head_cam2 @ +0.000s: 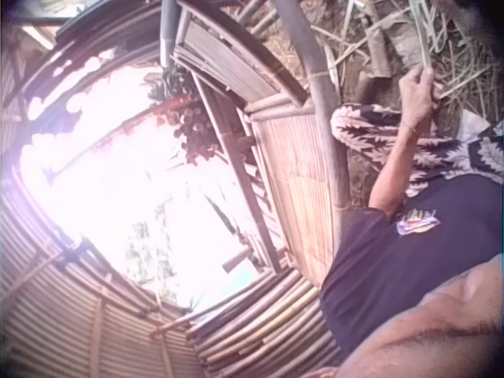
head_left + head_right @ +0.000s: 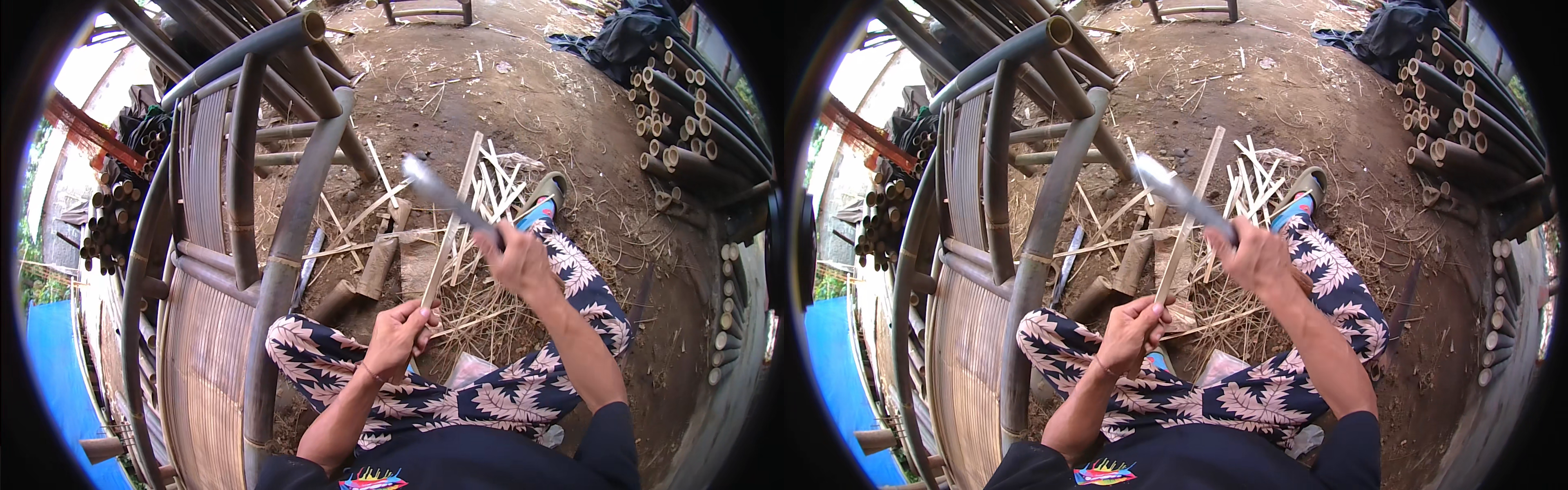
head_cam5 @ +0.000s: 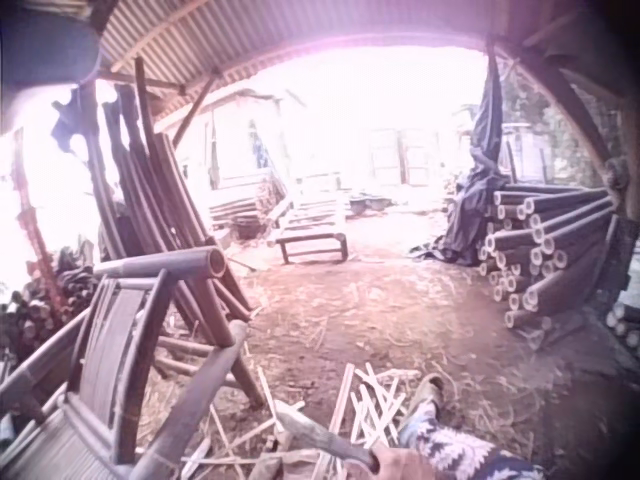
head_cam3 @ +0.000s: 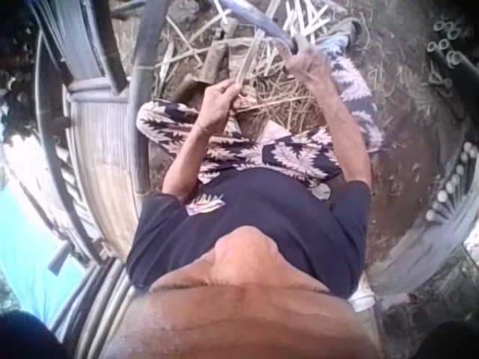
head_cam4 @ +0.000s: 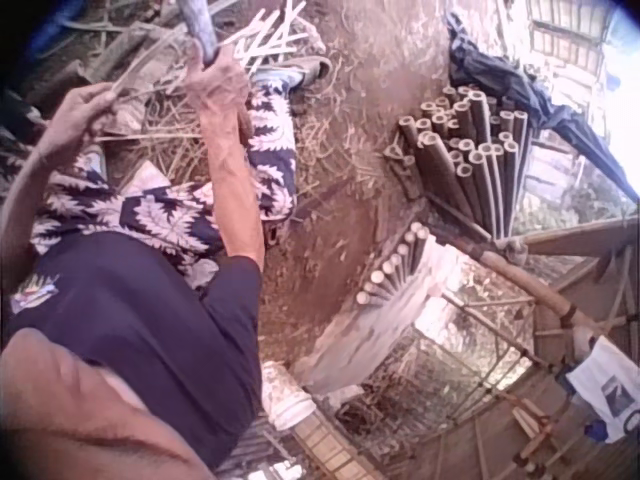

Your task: The person strips thin layers of bamboo using a large knife while sitting on the ground, then moves to a bamboo bench and prepares a larger bamboo pole by cutting and smoothing its ends.

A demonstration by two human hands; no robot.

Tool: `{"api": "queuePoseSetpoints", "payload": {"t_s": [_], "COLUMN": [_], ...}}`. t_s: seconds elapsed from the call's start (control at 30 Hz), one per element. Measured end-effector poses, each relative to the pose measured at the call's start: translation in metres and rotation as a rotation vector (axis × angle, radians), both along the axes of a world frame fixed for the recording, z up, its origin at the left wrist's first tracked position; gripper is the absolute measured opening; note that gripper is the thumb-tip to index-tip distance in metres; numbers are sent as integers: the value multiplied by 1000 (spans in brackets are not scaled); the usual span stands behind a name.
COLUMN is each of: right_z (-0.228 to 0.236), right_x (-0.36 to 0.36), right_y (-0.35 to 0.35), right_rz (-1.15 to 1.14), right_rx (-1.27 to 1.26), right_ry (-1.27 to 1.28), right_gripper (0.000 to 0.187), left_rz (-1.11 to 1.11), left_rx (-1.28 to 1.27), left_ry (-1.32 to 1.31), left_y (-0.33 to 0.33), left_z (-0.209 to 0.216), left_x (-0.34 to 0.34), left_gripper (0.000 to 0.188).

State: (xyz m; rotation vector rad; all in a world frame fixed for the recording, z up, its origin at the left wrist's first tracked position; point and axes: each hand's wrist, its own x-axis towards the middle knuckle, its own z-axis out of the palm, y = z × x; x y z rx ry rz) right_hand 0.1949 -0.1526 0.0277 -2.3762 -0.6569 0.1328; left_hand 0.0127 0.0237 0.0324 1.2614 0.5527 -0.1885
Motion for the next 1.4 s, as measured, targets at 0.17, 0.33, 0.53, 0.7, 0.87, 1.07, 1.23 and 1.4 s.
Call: {"api": "queuePoseSetpoints", "payload": {"t_s": [0.17,0.33,0.53,0.7,0.87,1.07,1.23,1.4], "right_z": [-25,-23,-13,-19,-39,-7,-13,-21], "right_x": [-34,22,49,26,62,19,-62,-38], "right_y": [5,-11,-31,-13,-38,-33,2,3], "right_rz": [159,-28,-84,-65,-32,-37,172,138], "right_rx": [-106,-159,-222,-112,-163,-129,-15,9], "right_ry": [-264,-99,-119,94,-75,126,-172,-255], "right_gripper": [70,70,72,74,82,79,70,70], "left_rz": [62,-8,-16,19,-50,34,61,108], "left_rx": [14,123,57,4,78,-83,-72,-25], "left_ry": [-49,3,40,96,92,7,-53,-40], "left_y": [-7,-21,-24,-9,-6,-8,-17,-23], "left_z": [-1,14,10,11,7,-1,13,18], "left_x": [6,-29,-75,-80,-87,-49,3,-5], "left_gripper": [25,27,27,27,29,39,31,28]}}
